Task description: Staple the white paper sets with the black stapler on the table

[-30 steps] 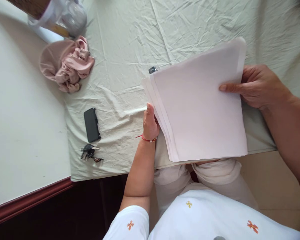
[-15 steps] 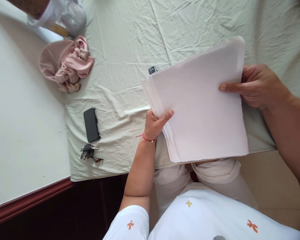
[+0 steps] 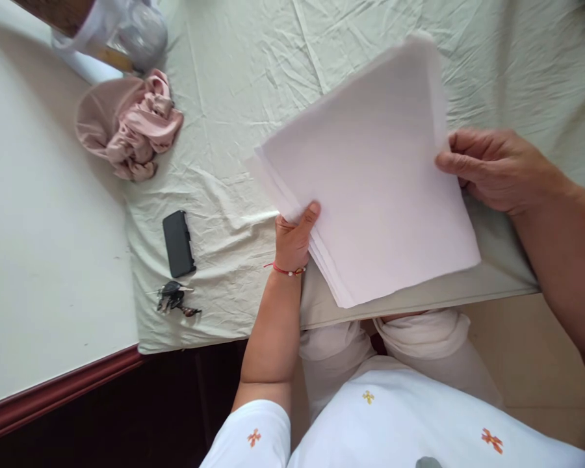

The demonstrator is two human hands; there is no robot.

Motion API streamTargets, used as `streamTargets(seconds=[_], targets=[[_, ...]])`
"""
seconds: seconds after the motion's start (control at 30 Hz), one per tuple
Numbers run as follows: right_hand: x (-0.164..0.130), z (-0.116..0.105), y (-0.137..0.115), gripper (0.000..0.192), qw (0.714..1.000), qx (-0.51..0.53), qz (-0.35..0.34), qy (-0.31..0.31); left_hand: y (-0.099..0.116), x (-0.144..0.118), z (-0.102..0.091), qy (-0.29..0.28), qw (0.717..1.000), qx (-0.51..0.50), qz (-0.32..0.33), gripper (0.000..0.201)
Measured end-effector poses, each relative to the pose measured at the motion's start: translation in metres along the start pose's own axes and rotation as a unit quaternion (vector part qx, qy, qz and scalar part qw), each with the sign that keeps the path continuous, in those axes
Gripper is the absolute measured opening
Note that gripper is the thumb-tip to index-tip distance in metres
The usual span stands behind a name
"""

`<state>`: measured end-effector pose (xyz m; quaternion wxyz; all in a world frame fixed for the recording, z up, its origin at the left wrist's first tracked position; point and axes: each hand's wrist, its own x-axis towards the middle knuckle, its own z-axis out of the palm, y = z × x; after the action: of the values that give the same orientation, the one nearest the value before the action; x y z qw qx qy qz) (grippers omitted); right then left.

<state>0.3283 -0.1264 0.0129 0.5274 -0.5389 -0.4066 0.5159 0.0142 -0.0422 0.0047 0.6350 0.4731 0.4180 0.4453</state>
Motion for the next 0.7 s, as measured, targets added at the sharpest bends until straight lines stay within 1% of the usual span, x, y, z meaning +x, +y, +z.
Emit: streamTargets(seconds=[0.07, 0.13, 0.23, 0.3, 0.37, 0.47, 0.53, 0.6, 0.63, 0.7], targets=[[-0.001, -0.001, 0.000, 0.034, 1.000, -0.011, 0.014, -0.010, 0.002, 0.002, 0.003, 0.049, 0.998, -0.031, 0.009, 0.033], [-0.001, 0.001, 0.000, 0.044, 0.999, -0.014, 0.033, -0.015, 0.004, 0.005, 0.005, 0.091, 0.994, -0.059, 0.022, 0.036], [-0.002, 0.004, -0.003, 0.063, 0.999, 0.010, 0.048, -0.024, 0.006, 0.008, 0.007, 0.131, 0.987, -0.086, 0.037, 0.034], [-0.003, 0.005, -0.007, 0.068, 0.998, 0.041, 0.038, -0.040, 0.007, 0.010, 0.007, 0.143, 0.984, -0.096, 0.038, 0.034], [-0.005, 0.004, -0.010, 0.065, 0.995, 0.072, 0.013, -0.072, 0.008, 0.012, 0.006, 0.149, 0.983, -0.098, 0.032, 0.035], [-0.007, 0.005, -0.010, 0.051, 0.988, 0.080, -0.032, -0.126, 0.009, 0.013, 0.007, 0.155, 0.983, -0.092, 0.026, 0.038], [-0.008, 0.009, -0.008, 0.041, 0.985, 0.049, -0.050, -0.156, 0.008, 0.012, 0.008, 0.158, 0.983, -0.091, 0.036, 0.040], [-0.008, 0.017, -0.005, 0.035, 0.982, -0.010, -0.058, -0.181, 0.007, 0.011, 0.010, 0.158, 0.982, -0.094, 0.049, 0.041], [-0.007, 0.021, -0.004, 0.034, 0.980, -0.041, -0.067, -0.183, 0.005, 0.009, 0.011, 0.155, 0.982, -0.097, 0.052, 0.041], [-0.007, 0.028, 0.000, 0.036, 0.982, -0.073, -0.084, -0.153, 0.003, 0.007, 0.013, 0.141, 0.983, -0.104, 0.048, 0.041]])
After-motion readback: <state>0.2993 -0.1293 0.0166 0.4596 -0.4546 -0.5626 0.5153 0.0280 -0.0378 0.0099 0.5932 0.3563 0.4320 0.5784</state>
